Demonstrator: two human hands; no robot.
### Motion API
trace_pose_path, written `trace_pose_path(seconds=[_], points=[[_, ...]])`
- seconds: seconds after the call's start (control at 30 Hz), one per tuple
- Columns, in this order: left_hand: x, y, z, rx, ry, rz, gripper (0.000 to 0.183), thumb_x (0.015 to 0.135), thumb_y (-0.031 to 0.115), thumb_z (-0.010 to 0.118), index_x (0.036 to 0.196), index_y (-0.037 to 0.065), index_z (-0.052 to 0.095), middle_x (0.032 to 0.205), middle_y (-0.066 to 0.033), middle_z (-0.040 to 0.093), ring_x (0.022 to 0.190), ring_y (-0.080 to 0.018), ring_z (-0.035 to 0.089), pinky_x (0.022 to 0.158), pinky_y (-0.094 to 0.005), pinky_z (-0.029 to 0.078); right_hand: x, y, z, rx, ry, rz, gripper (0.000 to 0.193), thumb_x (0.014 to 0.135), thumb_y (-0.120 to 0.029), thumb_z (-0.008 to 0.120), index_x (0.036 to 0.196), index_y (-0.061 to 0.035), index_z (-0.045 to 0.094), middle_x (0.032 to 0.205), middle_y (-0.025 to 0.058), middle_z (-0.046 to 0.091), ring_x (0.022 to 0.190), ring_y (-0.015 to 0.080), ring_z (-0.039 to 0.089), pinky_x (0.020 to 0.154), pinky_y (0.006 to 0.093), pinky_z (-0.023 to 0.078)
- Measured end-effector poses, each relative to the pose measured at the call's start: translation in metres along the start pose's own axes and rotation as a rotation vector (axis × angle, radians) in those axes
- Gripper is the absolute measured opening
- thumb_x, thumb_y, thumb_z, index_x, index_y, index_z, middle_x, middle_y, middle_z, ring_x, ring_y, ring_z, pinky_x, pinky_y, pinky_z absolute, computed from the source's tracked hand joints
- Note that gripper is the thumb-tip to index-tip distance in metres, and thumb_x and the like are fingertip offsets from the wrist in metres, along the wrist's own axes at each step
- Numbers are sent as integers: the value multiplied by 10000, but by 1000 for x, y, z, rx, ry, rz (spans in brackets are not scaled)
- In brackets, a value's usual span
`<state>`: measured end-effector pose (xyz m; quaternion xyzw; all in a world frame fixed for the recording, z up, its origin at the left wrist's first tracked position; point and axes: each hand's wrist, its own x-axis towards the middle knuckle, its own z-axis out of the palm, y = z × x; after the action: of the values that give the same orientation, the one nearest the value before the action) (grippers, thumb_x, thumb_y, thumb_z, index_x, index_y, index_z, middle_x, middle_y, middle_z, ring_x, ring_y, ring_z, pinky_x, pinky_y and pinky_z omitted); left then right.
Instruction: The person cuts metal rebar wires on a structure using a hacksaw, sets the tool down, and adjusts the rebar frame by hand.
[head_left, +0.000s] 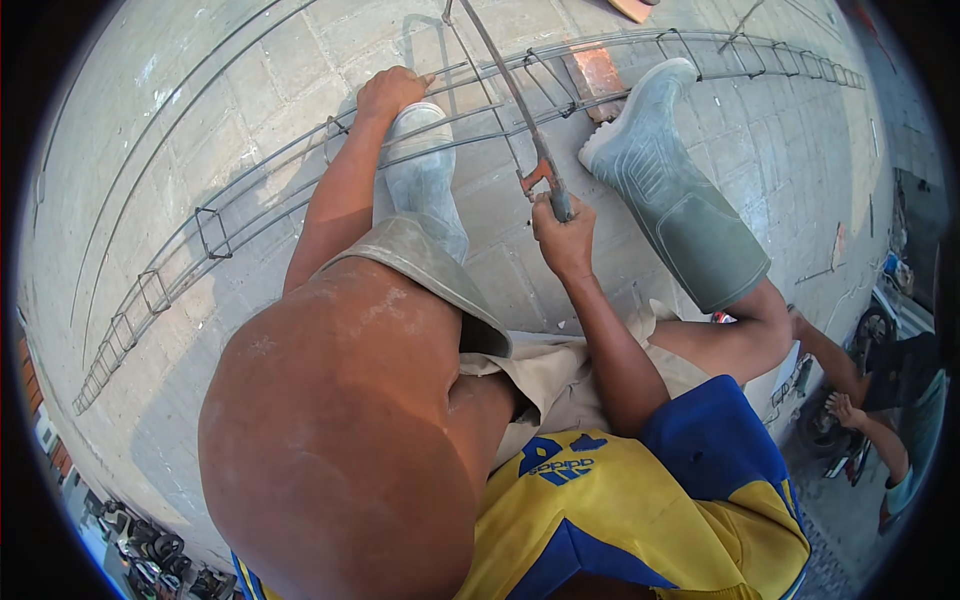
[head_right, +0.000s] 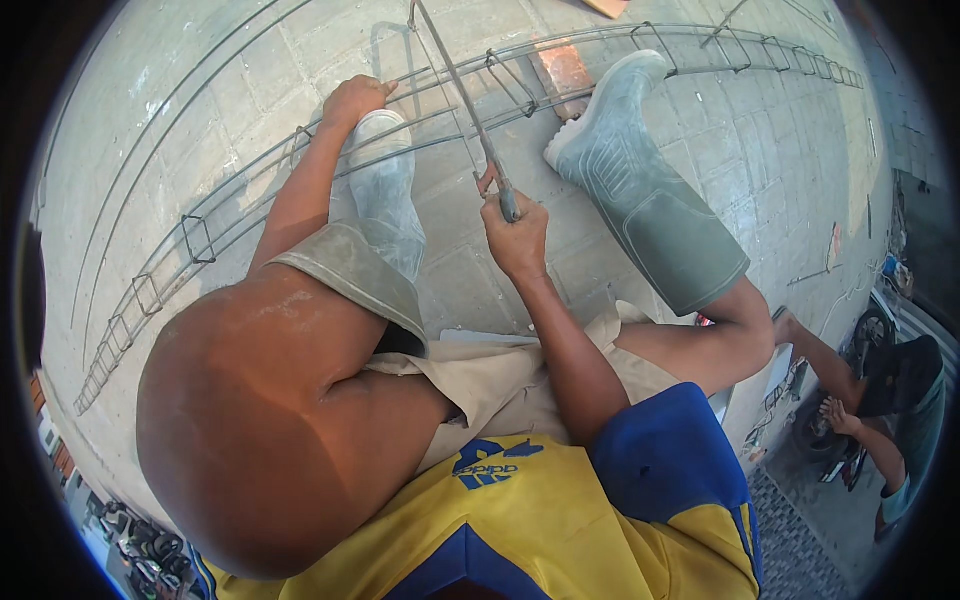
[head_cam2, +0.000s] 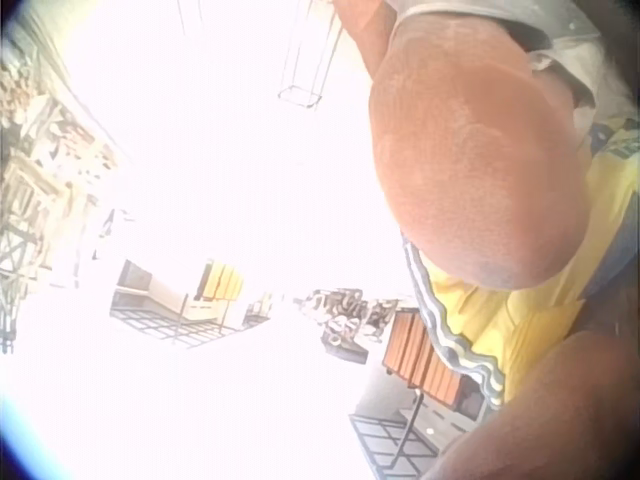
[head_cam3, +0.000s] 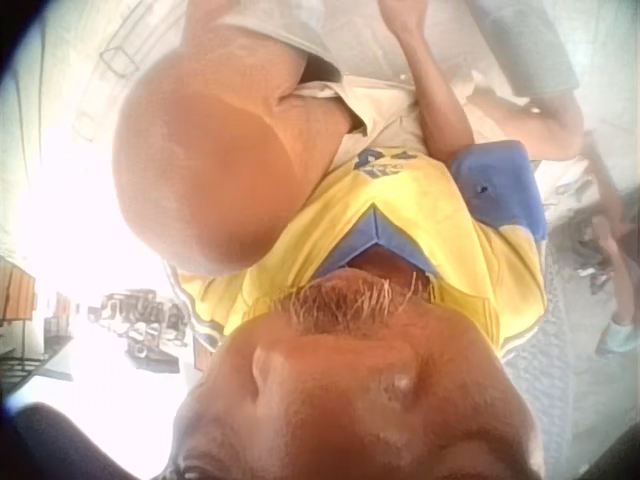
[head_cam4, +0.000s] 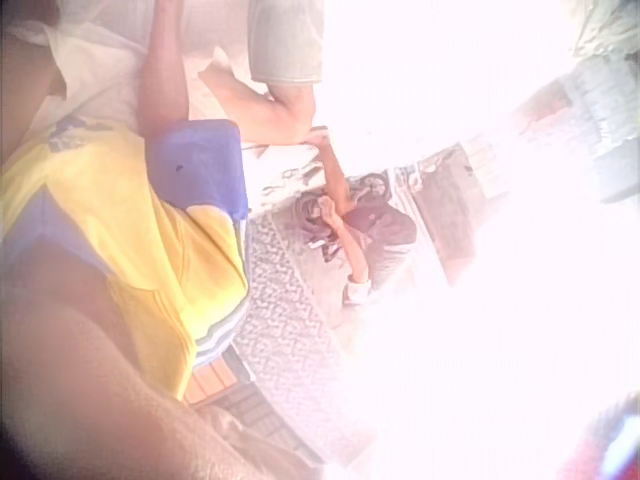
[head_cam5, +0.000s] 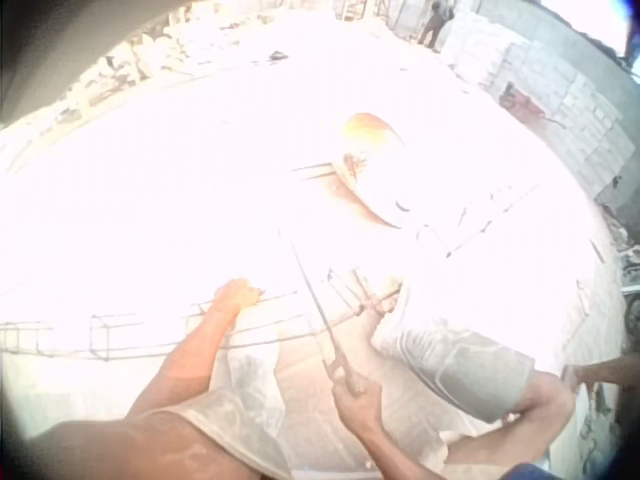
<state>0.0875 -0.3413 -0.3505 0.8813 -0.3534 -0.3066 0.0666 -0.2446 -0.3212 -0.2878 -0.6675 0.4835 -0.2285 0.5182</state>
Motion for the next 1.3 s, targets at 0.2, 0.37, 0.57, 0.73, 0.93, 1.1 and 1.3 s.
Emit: trace_pose_path(seconds=[0.2, 0.37, 0.57, 0.73, 0.93, 1.1, 1.3], points=[[27, -2, 16, -77, -174, 27, 603, 879, 632, 576, 1158, 121, 731, 1276, -149, 660, 1220, -335, 600, 1013, -459, 460, 52, -3, 23, 30, 41, 13, 276, 885, -116, 597, 627, -30, 554, 537, -13, 523, 478, 64, 477, 453, 258, 375], [28, -16, 26, -36, -169, 95, 673, 873, 628, 599, 1175, 36, 707, 1258, -191, 661, 1181, -366, 623, 997, -463, 465, -37, 7, -13, 83, 61, 10, 294, 915, -129, 600, 641, -26, 576, 557, -13, 537, 491, 61, 477, 467, 264, 374], [19, -3, 18, -189, -225, 121, 651, 893, 597, 617, 1002, -33, 740, 1080, -231, 705, 982, -321, 668, 870, -415, 494, -30, 16, -8, 33, 24, 57, 164, 892, -98, 611, 937, 34, 697, 610, -58, 450, 599, 28, 402, 527, 258, 367], [16, -23, 21, -368, -361, 75, 581, 852, 556, 690, 1070, 21, 748, 1126, -193, 708, 1025, -298, 658, 889, -421, 488, -76, -2, -42, 21, 13, 101, 268, 928, -135, 601, 687, -18, 583, 574, -16, 538, 501, 58, 472, 485, 251, 375], [13, -9, 25, -409, -290, 53, 600, 859, 584, 654, 1087, 33, 727, 1154, -196, 699, 1064, -350, 657, 915, -441, 491, -30, -1, -35, -34, 45, -44, 239, 906, -124, 637, 709, -4, 579, 546, -2, 481, 519, 57, 439, 487, 282, 365], [-24, -42, -22, -47, 288, 94, 547, 987, 531, 455, 1012, 38, 690, 1136, -246, 666, 1112, -413, 613, 935, -505, 470, -56, -15, -65, -159, -12, -185, 251, 883, -126, 675, 711, 19, 564, 551, 54, 420, 550, 69, 403, 497, 306, 360], [-139, -36, -80, -546, 205, 78, 515, 942, 514, 617, 844, 12, 667, 701, -93, 662, 609, -203, 593, 620, -331, 478, -81, -40, -117, -182, -27, -37, 214, 891, -165, 672, 796, 22, 629, 581, 46, 410, 570, 96, 378, 517, 307, 364]])
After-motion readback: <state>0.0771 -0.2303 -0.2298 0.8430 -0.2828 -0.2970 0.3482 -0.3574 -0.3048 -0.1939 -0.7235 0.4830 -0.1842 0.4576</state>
